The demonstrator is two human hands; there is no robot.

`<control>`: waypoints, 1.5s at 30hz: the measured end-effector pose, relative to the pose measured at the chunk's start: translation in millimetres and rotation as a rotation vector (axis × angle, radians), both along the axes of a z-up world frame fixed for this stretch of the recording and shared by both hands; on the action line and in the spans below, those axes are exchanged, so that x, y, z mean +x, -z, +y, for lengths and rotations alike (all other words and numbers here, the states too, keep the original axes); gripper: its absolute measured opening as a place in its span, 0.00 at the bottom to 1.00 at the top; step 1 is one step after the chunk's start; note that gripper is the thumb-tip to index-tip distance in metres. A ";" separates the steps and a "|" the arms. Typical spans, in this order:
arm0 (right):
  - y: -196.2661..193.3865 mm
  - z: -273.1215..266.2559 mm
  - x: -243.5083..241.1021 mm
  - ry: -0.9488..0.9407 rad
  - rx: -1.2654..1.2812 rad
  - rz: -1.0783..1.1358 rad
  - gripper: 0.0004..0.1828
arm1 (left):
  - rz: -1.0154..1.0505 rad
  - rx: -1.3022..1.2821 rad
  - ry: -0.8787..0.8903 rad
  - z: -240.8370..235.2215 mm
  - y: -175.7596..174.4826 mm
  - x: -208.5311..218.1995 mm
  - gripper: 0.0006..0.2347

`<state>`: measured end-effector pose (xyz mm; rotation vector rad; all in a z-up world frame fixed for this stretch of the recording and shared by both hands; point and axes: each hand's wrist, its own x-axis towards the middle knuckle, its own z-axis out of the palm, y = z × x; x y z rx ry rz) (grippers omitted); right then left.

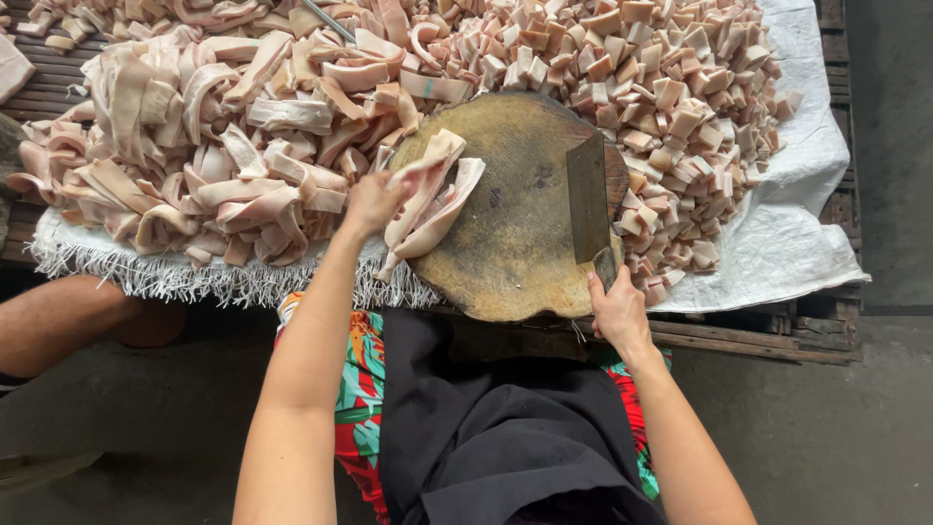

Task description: The person cuts long strips of meat into smaller bite-sized cubes on a wooden chopping block using a large knife.

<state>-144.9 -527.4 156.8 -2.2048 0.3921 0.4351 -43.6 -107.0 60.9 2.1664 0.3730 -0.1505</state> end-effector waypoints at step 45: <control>47.8 14.8 31.9 -0.342 -0.473 -0.397 0.23 | -0.025 0.147 0.347 -114.6 5.9 -13.5 0.11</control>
